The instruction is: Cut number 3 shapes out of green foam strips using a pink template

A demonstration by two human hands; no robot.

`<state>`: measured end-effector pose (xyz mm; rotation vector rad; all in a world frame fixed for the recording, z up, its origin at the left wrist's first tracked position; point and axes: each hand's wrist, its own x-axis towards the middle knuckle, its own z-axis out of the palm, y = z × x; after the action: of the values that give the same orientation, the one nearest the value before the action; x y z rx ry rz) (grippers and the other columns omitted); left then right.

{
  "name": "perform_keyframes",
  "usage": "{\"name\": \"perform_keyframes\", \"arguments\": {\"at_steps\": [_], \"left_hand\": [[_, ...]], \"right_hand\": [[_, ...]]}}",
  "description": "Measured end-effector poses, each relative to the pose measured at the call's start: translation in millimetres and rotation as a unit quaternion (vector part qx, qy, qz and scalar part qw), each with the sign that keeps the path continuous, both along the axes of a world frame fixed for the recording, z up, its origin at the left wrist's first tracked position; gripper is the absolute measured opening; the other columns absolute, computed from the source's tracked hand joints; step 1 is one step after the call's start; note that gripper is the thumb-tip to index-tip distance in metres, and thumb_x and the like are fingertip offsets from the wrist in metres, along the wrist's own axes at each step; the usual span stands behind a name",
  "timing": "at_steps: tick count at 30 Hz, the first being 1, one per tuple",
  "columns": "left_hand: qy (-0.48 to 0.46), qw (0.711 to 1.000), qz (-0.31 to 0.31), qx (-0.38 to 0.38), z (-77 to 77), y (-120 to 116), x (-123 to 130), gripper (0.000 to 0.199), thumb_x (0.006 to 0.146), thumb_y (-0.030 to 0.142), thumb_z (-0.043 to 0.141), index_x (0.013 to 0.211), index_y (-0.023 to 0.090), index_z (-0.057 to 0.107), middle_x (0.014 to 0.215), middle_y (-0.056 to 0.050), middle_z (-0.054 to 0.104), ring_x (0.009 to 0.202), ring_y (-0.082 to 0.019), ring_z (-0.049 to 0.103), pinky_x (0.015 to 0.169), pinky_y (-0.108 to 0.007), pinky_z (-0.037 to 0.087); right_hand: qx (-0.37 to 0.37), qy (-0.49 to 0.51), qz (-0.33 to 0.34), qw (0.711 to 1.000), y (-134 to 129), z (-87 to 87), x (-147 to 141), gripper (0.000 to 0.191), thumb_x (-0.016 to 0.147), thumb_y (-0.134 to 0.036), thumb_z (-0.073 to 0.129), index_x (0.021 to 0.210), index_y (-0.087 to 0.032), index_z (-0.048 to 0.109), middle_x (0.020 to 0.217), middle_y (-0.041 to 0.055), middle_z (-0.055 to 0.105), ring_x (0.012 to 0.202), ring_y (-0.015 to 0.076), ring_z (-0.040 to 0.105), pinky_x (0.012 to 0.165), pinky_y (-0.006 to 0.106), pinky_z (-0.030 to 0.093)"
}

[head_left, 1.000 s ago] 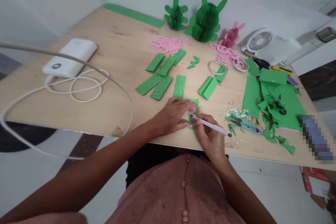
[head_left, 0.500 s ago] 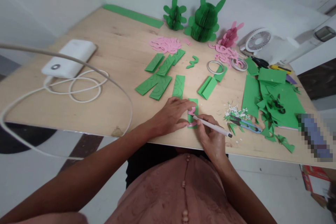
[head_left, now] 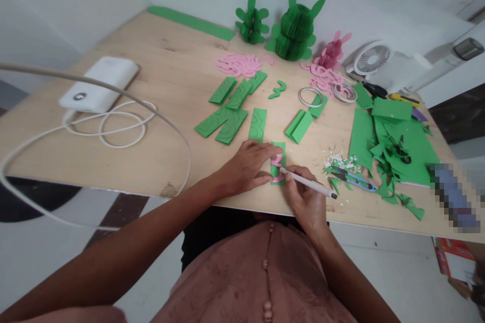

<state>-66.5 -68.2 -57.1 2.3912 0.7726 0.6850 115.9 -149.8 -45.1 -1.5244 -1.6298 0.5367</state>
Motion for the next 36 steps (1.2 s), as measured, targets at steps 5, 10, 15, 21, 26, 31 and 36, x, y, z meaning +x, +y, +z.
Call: {"name": "perform_keyframes", "arguments": {"at_steps": [5,10,15,21,26,31,36], "left_hand": [[0.000,1.000,-0.001,-0.007,3.6,-0.5,0.2,0.049,0.085,0.023,0.062,0.129,0.022,0.043,0.127,-0.007,0.061,0.127,-0.025,0.050,0.106,-0.043,0.028],[0.004,1.000,-0.001,-0.011,5.5,-1.2,0.2,0.047,0.084,0.022,0.063,0.127,0.021,0.045,0.127,-0.007,0.061,0.127,-0.024,0.050,0.106,-0.041,0.028],[-0.002,1.000,-0.001,0.001,3.1,-0.8,0.1,0.045,0.085,0.022,0.062,0.126,0.021,0.044,0.126,-0.008,0.061,0.126,-0.024,0.050,0.105,-0.040,0.028],[0.006,1.000,0.005,0.016,1.9,-0.4,-0.1,0.046,0.086,0.023,0.061,0.128,0.022,0.043,0.126,-0.008,0.062,0.128,-0.024,0.049,0.106,-0.041,0.027],[0.014,1.000,0.007,0.021,2.9,-0.8,0.1,0.046,0.084,0.022,0.063,0.126,0.021,0.045,0.126,-0.008,0.062,0.128,-0.024,0.050,0.106,-0.040,0.028],[0.020,0.999,0.007,0.023,3.0,-1.1,0.3,0.044,0.085,0.022,0.061,0.126,0.022,0.044,0.127,-0.007,0.061,0.129,-0.024,0.049,0.106,-0.040,0.027],[0.020,0.999,0.003,0.024,2.9,-0.7,0.4,0.040,0.085,0.022,0.062,0.122,0.021,0.046,0.127,-0.008,0.062,0.128,-0.024,0.049,0.104,-0.041,0.028]], "right_hand": [[0.005,0.017,0.002,1.000,1.8,-1.7,-2.5,0.013,0.093,-0.031,0.053,0.099,-0.024,0.062,0.092,0.0058,0.071,0.090,0.0227,0.066,0.081,0.040,0.053],[0.001,0.012,0.010,1.000,4.1,-3.9,-4.1,0.013,0.093,-0.030,0.054,0.100,-0.024,0.063,0.093,0.0051,0.072,0.092,0.0226,0.067,0.081,0.039,0.053],[0.003,0.010,0.014,1.000,4.7,-4.1,-3.8,0.013,0.093,-0.030,0.054,0.099,-0.024,0.064,0.093,0.0048,0.072,0.091,0.0225,0.067,0.080,0.039,0.053],[0.003,0.011,0.010,1.000,5.5,-4.0,-4.6,0.014,0.093,-0.031,0.054,0.099,-0.023,0.064,0.092,0.0055,0.072,0.090,0.0228,0.067,0.081,0.040,0.053],[-0.001,0.015,0.008,1.000,6.2,-3.6,-5.3,0.014,0.092,-0.031,0.054,0.099,-0.023,0.064,0.093,0.0056,0.071,0.090,0.0231,0.067,0.081,0.040,0.053],[-0.001,0.012,0.007,1.000,6.2,-2.5,-6.2,0.013,0.092,-0.030,0.054,0.098,-0.023,0.064,0.092,0.0056,0.072,0.090,0.0230,0.067,0.080,0.040,0.053],[-0.004,0.007,0.007,1.000,6.2,-1.4,-6.6,0.013,0.092,-0.029,0.054,0.098,-0.023,0.064,0.092,0.0055,0.072,0.090,0.0230,0.067,0.080,0.040,0.053]]}}
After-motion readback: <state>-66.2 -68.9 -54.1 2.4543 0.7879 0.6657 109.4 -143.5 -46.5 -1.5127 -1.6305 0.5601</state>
